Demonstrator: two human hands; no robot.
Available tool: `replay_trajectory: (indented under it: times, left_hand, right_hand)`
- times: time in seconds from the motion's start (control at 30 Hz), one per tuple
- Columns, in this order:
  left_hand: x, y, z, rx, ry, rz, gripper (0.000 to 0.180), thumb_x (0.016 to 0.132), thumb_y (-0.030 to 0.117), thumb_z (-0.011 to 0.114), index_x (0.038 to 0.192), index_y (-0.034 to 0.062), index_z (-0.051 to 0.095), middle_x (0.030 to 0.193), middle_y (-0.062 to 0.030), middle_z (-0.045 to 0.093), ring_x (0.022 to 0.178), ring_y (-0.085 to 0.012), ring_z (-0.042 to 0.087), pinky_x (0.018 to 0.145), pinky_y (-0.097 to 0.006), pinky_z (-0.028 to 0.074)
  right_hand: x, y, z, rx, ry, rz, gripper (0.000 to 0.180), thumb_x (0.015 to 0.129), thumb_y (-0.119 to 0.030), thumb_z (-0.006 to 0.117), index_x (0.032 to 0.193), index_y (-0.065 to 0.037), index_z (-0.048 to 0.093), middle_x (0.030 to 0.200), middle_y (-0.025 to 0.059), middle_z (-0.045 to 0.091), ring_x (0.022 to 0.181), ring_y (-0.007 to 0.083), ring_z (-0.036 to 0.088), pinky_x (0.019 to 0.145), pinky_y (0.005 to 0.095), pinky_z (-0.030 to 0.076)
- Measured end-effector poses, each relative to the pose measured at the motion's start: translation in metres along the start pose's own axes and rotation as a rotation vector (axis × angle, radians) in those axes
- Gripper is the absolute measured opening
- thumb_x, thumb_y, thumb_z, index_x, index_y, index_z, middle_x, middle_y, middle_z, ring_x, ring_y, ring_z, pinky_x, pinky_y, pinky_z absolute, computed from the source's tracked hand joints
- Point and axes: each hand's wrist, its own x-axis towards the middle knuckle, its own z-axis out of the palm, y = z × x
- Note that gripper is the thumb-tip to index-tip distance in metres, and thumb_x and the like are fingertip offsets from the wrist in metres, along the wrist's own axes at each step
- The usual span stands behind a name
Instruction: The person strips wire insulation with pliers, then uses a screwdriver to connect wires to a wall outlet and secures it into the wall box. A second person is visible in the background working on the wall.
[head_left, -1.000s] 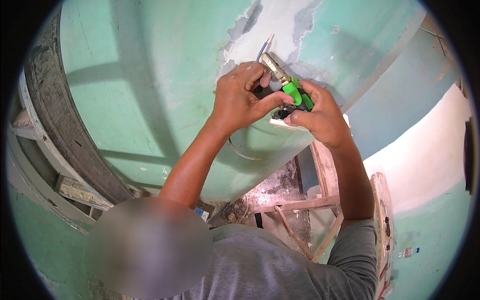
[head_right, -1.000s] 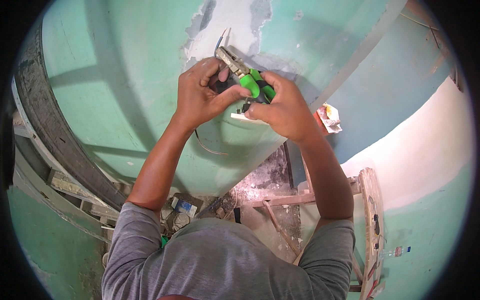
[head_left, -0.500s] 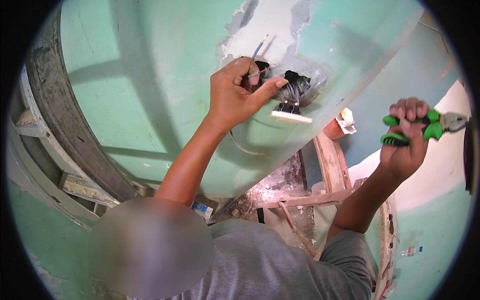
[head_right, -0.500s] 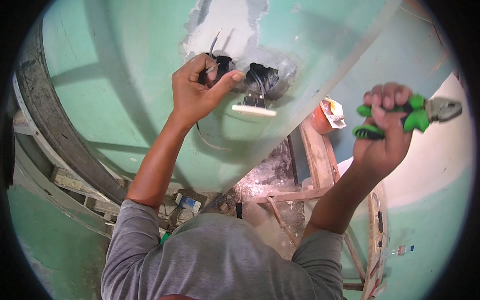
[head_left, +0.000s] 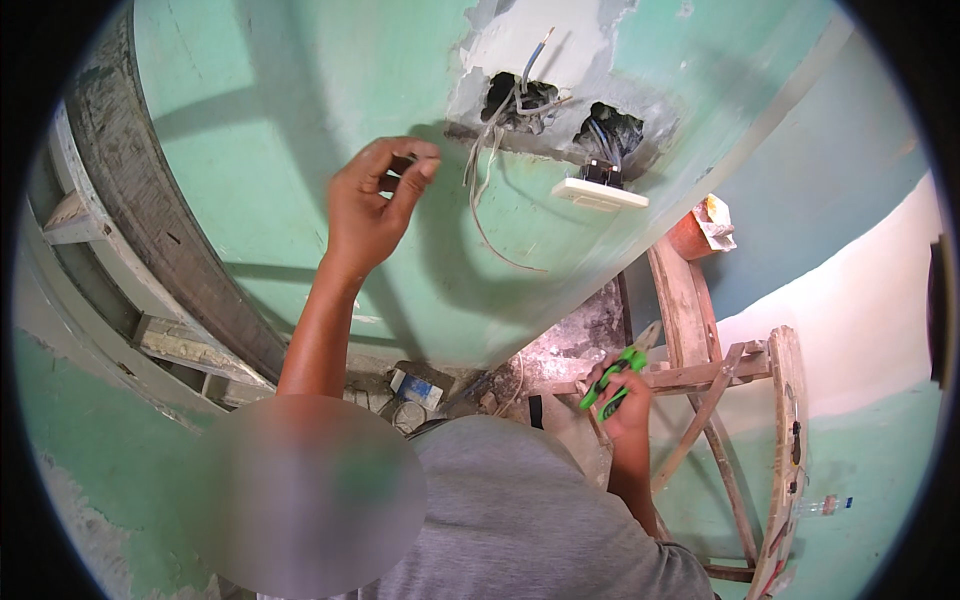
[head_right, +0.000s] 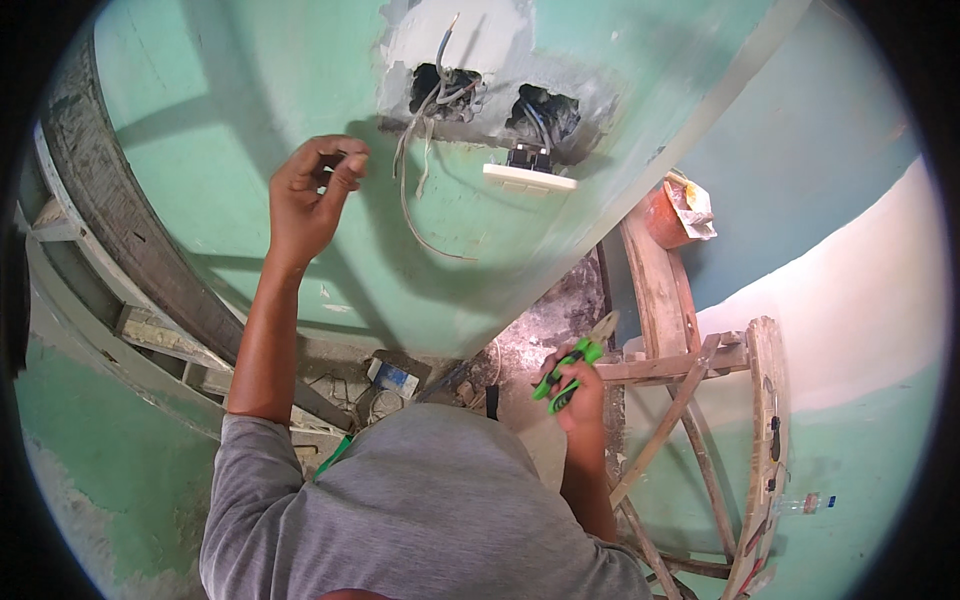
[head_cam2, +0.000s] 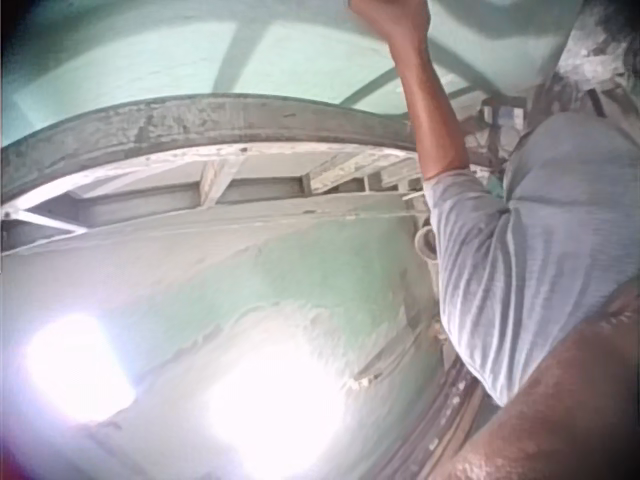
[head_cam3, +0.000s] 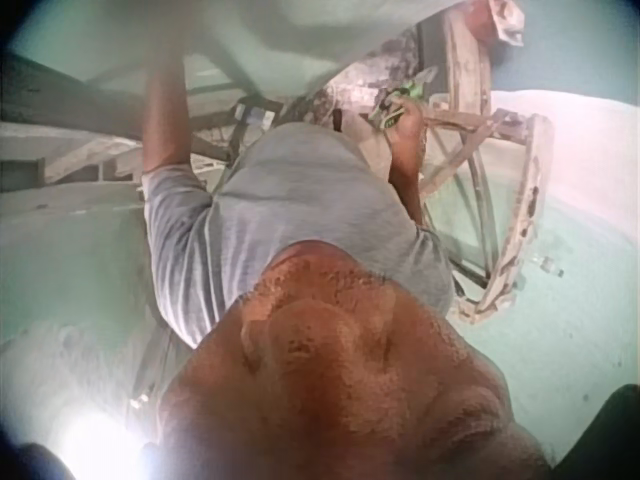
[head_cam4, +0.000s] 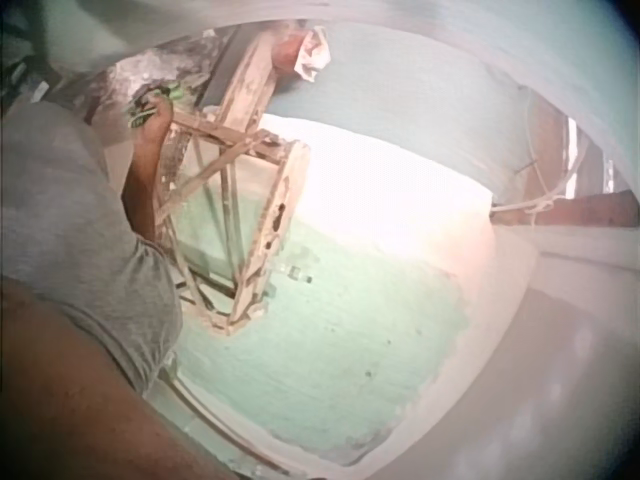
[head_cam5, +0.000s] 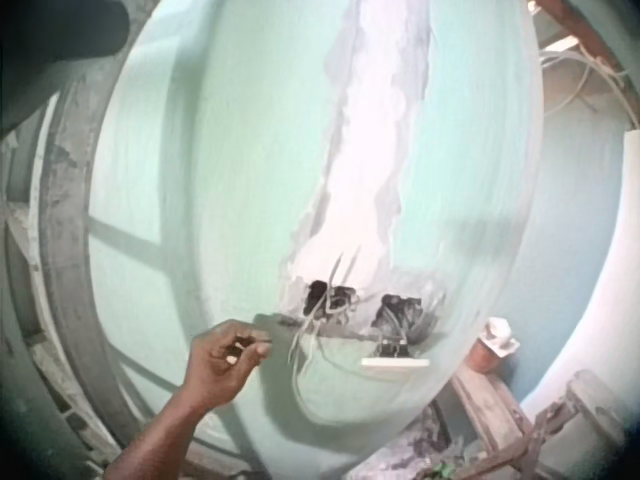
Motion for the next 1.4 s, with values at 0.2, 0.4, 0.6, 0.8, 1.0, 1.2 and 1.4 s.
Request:
replay_trajectory:
  times: [0.2,0.4,0.6,0.8,1.0,1.2,1.4]
  left_hand:
    - [0.019,0.007,0.008,0.292,-0.083,0.375,0.033,0.087,0.0,0.082,0.117,0.0116,0.075,0.112,-0.0056,0.076,0.093,-0.0179,0.074,0.078,-0.031,0.063]
    - [0.04,-0.006,0.001,0.549,-0.137,0.774,0.038,0.079,0.006,0.087,0.114,0.0166,0.076,0.11,-0.0027,0.076,0.095,-0.0234,0.074,0.076,-0.035,0.063]
    - [0.053,0.0,-0.002,0.583,-0.16,0.84,0.035,0.079,0.01,0.085,0.112,0.0185,0.075,0.11,0.0,0.076,0.093,-0.0229,0.074,0.075,-0.034,0.062]
    - [0.06,0.008,0.01,0.41,-0.179,0.77,0.032,0.088,0.007,0.08,0.117,0.0114,0.07,0.114,-0.0047,0.074,0.094,-0.0235,0.074,0.076,-0.035,0.063]
    - [0.046,0.003,0.023,0.263,-0.181,0.575,0.032,0.091,-0.012,0.071,0.119,0.0029,0.065,0.123,-0.0144,0.07,0.104,-0.0254,0.074,0.084,-0.035,0.065]
    - [0.038,-0.003,0.022,0.245,-0.151,0.587,0.033,0.091,-0.005,0.075,0.121,0.0063,0.067,0.123,-0.0115,0.069,0.103,-0.028,0.073,0.08,-0.035,0.065]
    - [0.025,-0.026,0.019,0.299,-0.169,0.606,0.037,0.086,-0.012,0.076,0.117,0.0052,0.07,0.123,-0.0127,0.069,0.106,-0.0266,0.074,0.083,-0.034,0.066]
  right_hand:
    - [-0.018,0.057,0.008,-0.006,-0.015,0.157,0.028,0.082,-0.017,0.062,0.107,-0.006,0.059,0.091,0.0114,0.065,0.084,0.0248,0.065,0.068,0.0323,0.049]
    - [-0.022,0.066,0.011,-0.16,-0.065,0.123,0.03,0.08,-0.015,0.061,0.108,-0.005,0.06,0.092,0.012,0.065,0.082,0.024,0.065,0.069,0.0312,0.05]
    - [-0.033,0.053,0.021,-0.263,-0.027,0.064,0.031,0.078,-0.011,0.059,0.108,-0.004,0.059,0.091,0.0121,0.064,0.083,0.0227,0.064,0.07,0.0302,0.049]
    - [-0.038,0.037,0.042,-0.452,-0.205,-0.135,0.03,0.079,-0.005,0.06,0.109,-0.005,0.056,0.108,0.0136,0.065,0.098,0.0196,0.062,0.083,0.0307,0.049]
    - [-0.02,-0.002,0.122,-0.435,-0.514,-0.362,0.019,0.096,0.001,0.061,0.108,-0.009,0.051,0.154,0.0194,0.045,0.117,0.02,0.061,0.091,0.0337,0.051]
    - [0.016,-0.013,0.195,-0.448,-0.626,-0.718,0.019,0.102,0.0,0.061,0.113,-0.008,0.049,0.165,0.0266,0.031,0.127,0.024,0.063,0.087,0.0293,0.052]
    - [0.007,-0.029,0.221,-0.36,-0.627,-0.728,0.018,0.104,0.0,0.057,0.116,-0.009,0.047,0.165,0.0309,0.032,0.132,0.0276,0.061,0.1,0.0365,0.051]
